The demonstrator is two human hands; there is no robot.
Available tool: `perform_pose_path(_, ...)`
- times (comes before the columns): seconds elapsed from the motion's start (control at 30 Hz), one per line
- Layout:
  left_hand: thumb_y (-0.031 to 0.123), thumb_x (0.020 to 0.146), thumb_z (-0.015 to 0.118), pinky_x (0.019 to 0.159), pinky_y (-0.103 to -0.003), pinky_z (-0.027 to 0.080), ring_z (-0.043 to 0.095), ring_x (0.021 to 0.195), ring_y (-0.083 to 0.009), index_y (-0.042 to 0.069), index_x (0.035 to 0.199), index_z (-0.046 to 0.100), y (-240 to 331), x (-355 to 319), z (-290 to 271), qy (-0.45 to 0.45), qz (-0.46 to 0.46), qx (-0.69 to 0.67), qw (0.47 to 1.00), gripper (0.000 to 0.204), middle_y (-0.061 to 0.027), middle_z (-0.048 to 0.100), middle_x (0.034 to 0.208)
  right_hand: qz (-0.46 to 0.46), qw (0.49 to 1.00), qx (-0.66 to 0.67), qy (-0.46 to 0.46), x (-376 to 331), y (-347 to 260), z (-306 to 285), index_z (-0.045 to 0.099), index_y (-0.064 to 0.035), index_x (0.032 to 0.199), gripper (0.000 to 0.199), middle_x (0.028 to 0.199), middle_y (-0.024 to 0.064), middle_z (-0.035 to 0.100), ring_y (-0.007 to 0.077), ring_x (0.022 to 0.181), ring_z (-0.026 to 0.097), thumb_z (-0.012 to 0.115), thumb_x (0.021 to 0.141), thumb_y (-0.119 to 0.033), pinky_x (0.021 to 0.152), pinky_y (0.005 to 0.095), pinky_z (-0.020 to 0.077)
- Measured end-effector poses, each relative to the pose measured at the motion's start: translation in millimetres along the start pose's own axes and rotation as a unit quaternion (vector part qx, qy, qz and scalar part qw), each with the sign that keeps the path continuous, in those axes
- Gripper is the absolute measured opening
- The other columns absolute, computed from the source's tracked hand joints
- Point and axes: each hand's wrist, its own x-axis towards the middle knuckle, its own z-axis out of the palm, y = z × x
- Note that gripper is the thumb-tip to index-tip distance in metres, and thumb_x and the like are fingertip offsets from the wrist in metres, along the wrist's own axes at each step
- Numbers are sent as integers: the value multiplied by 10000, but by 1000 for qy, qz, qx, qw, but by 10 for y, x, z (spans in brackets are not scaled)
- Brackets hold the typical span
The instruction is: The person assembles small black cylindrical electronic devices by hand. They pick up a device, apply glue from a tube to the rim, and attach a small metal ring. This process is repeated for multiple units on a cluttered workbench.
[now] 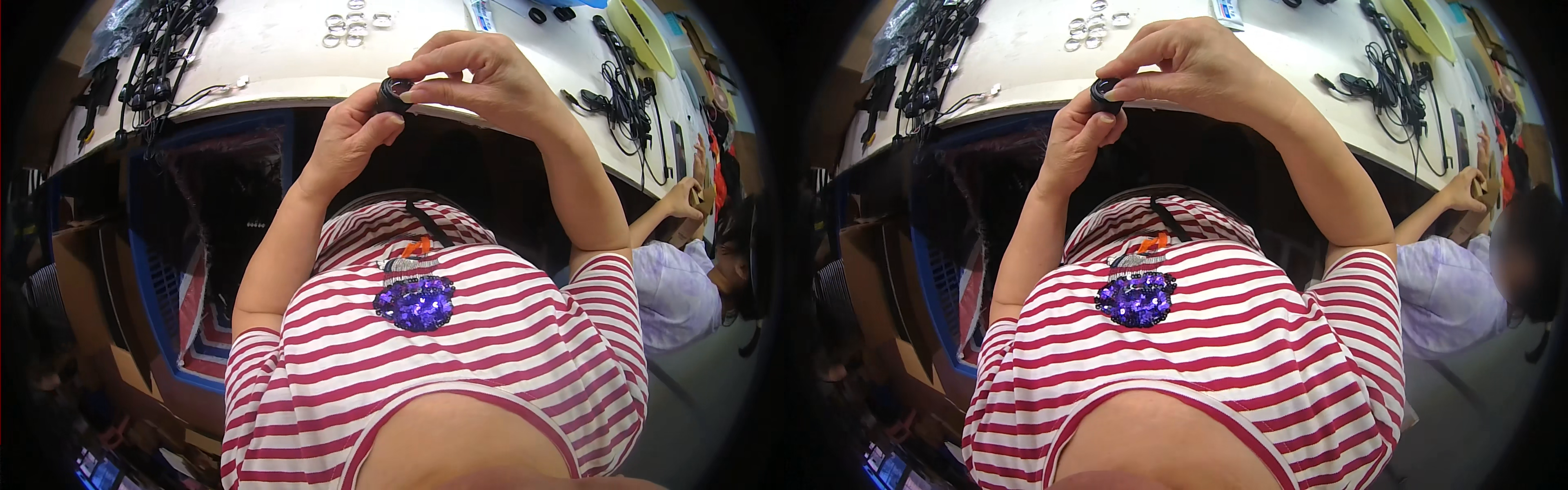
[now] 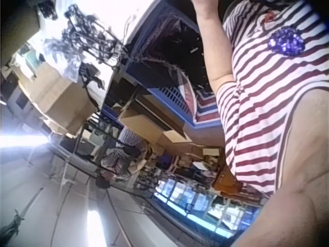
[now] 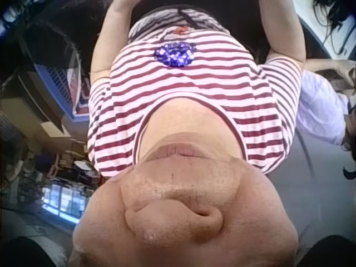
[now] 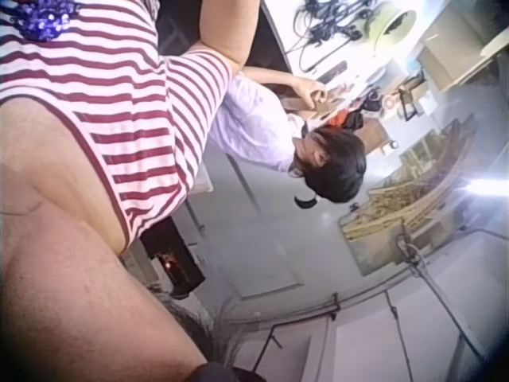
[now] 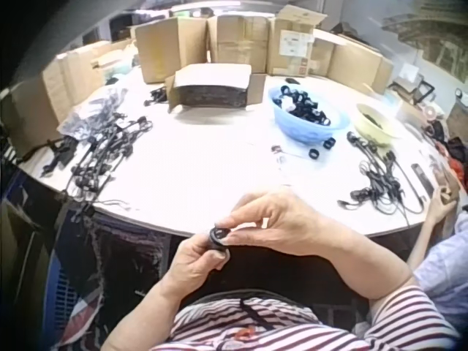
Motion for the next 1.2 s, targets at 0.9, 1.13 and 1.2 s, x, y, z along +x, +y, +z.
perform_pose_path(0.9,272,866,560,528,-195,271,334,568,-59,-19,1074,522,70,-106,-15,15,-21,-29,999,359,22,424,640,34,940,-322,106,173,628,-118,597,-77,902,234,753,110,626,289,720,606,473,872,-273,647,377,479)
perform_pose_path(1.13,235,872,558,516,-168,281,377,585,-38,14,1086,553,47,-201,-156,33,-7,-43,999,308,39,458,661,78,930,-359,29,361,704,140,608,-115,1006,277,972,72,565,246,894,581,462,876,-312,777,356,462)
perform_pose_path(1.2,210,874,555,518,-169,287,379,584,-38,18,1086,555,36,-210,-179,36,-9,-50,998,286,37,464,663,62,933,-351,56,331,649,148,603,-114,1030,297,966,76,567,251,886,582,481,866,-329,773,356,465)
